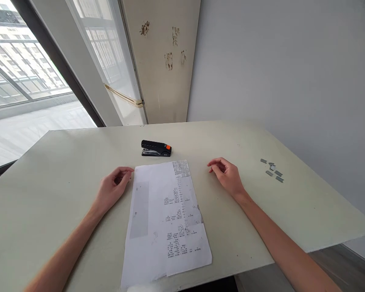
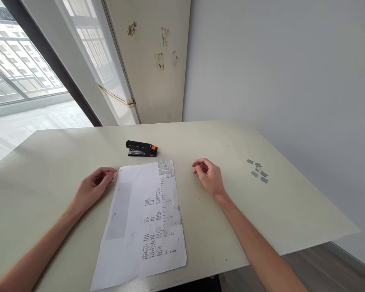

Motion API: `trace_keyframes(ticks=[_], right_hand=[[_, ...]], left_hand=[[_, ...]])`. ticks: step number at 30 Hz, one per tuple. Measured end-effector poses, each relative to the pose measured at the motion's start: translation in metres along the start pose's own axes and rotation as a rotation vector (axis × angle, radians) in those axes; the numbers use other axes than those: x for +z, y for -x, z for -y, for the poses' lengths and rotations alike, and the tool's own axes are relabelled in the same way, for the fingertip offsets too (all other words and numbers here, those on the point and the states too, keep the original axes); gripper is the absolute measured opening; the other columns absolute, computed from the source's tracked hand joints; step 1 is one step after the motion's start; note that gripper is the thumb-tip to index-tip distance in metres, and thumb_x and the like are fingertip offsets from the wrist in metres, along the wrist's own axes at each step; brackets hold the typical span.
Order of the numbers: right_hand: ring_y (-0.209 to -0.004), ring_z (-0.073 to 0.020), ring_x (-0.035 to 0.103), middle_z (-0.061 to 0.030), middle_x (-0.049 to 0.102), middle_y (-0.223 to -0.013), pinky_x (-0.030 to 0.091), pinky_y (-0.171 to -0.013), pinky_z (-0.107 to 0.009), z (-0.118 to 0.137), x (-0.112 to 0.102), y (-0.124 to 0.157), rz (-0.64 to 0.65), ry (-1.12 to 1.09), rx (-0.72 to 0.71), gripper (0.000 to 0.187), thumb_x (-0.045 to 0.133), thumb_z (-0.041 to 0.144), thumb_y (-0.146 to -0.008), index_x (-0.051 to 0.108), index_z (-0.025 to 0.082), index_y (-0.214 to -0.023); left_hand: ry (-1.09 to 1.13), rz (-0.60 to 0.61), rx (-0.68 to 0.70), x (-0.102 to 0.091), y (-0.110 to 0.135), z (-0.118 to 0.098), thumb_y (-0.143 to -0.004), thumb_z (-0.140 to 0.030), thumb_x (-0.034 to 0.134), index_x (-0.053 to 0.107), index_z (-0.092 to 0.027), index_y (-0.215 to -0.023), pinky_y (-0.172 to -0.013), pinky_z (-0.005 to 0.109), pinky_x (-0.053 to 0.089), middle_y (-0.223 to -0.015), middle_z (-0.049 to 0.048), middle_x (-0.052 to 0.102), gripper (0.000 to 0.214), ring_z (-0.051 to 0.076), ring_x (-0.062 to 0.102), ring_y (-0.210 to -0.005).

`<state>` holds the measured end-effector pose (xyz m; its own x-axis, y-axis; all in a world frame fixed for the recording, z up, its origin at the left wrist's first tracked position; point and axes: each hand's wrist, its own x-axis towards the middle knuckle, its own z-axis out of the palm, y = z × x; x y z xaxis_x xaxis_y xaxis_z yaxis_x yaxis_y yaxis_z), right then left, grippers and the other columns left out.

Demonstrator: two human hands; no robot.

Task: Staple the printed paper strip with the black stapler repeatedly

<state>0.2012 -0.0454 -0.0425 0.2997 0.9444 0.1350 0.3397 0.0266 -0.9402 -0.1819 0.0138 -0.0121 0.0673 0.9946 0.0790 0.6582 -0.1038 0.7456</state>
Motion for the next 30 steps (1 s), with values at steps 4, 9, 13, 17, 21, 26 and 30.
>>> trace_keyframes(ticks=[4, 9, 13, 17, 21, 26, 30], right_hand=[[-0.082, -0.0215, 0.073, -0.0055, 0.077, -0.1, 0.051, -0.064, -0.032, -0.0016, -0.001, -0.0003, -0.007, 0.0, 0.002, 0.016, 0.059, 0.034, -0.092, 0.071, 0.024, -0.091], [-0.082, -0.0216, 0.073, -0.0062, 0.077, -0.099, 0.051, -0.064, -0.032, -0.0036, -0.0009, -0.0007, -0.008, -0.006, -0.011, 0.016, 0.059, 0.035, -0.091, 0.071, 0.023, -0.091], [-0.081, -0.0208, 0.073, -0.0058, 0.077, -0.1, 0.051, -0.065, -0.032, -0.0044, -0.001, 0.0, -0.017, -0.015, -0.011, 0.015, 0.06, 0.034, -0.091, 0.071, 0.024, -0.091], [-0.081, -0.0208, 0.073, -0.0058, 0.077, -0.1, 0.051, -0.064, -0.032, -0.0041, -0.0009, 0.0006, -0.017, -0.024, -0.013, 0.015, 0.059, 0.034, -0.091, 0.071, 0.024, -0.091], [-0.081, -0.0212, 0.073, -0.0062, 0.077, -0.099, 0.051, -0.063, -0.031, -0.0042, -0.0004, -0.0001, -0.019, -0.017, -0.019, 0.017, 0.059, 0.036, -0.091, 0.071, 0.024, -0.091], [-0.08, -0.0206, 0.073, -0.0056, 0.077, -0.099, 0.052, -0.065, -0.032, -0.0038, -0.0005, -0.0005, -0.013, -0.02, -0.01, 0.016, 0.059, 0.035, -0.091, 0.07, 0.024, -0.09], [-0.08, -0.0209, 0.072, -0.0064, 0.077, -0.101, 0.053, -0.066, -0.033, -0.0025, -0.0009, -0.0007, -0.001, -0.026, -0.015, 0.017, 0.059, 0.037, -0.092, 0.07, 0.024, -0.092]], left_hand=[[-0.004, -0.003, -0.014, 0.0002, 0.0003, -0.0002, -0.089, -0.053, 0.057, 0.074, -0.023, -0.102, -0.068, 0.029, 0.046, -0.083, 0.0019, 0.069, 0.036, 0.019, 0.058, -0.075], [0.011, -0.01, -0.015, 0.0003, 0.001, -0.001, -0.088, -0.053, 0.058, 0.074, -0.023, -0.101, -0.069, 0.029, 0.047, -0.086, 0.0027, 0.071, 0.037, 0.02, 0.06, -0.077], [-0.007, -0.01, -0.016, 0.0, 0.0019, -0.0031, -0.088, -0.054, 0.057, 0.074, -0.023, -0.102, -0.068, 0.029, 0.047, -0.079, 0.0017, 0.067, 0.037, 0.019, 0.057, -0.073], [0.001, -0.015, -0.017, -0.0002, 0.0026, -0.0054, -0.088, -0.053, 0.057, 0.074, -0.023, -0.101, -0.068, 0.028, 0.048, -0.079, 0.0019, 0.068, 0.036, 0.019, 0.058, -0.073], [-0.006, -0.013, 0.001, -0.0005, 0.0028, -0.0056, -0.088, -0.053, 0.057, 0.074, -0.023, -0.1, -0.065, 0.028, 0.046, -0.075, 0.0005, 0.065, 0.036, 0.018, 0.056, -0.07], [0.0, -0.005, 0.003, -0.0004, 0.0024, -0.0044, -0.089, -0.052, 0.057, 0.073, -0.024, -0.1, -0.068, 0.028, 0.046, -0.081, 0.0008, 0.067, 0.034, 0.019, 0.058, -0.074], [-0.024, -0.001, 0.008, -0.0001, 0.0018, -0.004, -0.089, -0.055, 0.057, 0.073, -0.024, -0.101, -0.067, 0.029, 0.045, -0.079, 0.0008, 0.067, 0.037, 0.019, 0.056, -0.072]])
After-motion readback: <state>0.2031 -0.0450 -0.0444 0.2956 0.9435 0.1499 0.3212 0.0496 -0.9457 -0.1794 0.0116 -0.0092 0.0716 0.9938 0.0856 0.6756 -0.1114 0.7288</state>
